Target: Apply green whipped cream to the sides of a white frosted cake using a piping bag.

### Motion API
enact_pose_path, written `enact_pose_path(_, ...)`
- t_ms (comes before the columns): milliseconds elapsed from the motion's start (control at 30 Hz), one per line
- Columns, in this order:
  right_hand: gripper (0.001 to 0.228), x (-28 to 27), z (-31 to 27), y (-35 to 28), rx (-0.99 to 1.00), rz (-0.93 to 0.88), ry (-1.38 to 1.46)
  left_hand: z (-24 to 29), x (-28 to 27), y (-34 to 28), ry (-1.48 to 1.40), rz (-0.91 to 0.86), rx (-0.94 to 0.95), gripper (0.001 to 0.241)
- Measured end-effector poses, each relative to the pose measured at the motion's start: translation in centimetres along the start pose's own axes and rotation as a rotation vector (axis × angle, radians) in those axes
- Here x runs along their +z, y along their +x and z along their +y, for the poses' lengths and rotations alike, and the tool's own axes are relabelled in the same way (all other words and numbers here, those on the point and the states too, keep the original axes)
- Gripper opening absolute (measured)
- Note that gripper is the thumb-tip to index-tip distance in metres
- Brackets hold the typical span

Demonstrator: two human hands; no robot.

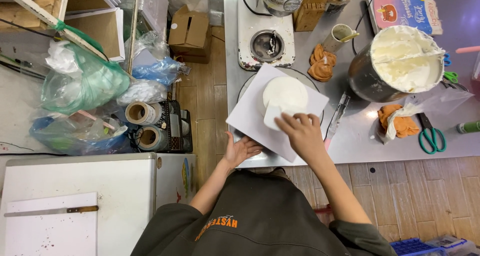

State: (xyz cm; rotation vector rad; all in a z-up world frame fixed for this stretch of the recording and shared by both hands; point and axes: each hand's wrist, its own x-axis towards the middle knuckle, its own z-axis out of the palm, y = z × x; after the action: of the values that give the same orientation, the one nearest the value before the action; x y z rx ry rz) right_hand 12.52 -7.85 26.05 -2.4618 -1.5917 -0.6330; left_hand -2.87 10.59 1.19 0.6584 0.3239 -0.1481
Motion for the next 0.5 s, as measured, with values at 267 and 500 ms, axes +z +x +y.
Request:
enact_pose_path(267, 0.022, -1.3, 3.8, -4.8, 0.617, 0.179, 0.682, 0.6, 1.2, -1.4, -0.059, 0.149, -0.013, 0.13)
enact_pose_path(500, 0.035, 2.7, 2.9, -3.6, 0.968, 0.159, 0.944, -2.6, 1.6, 0.1, 0.034, 0.035, -0.086, 0.135)
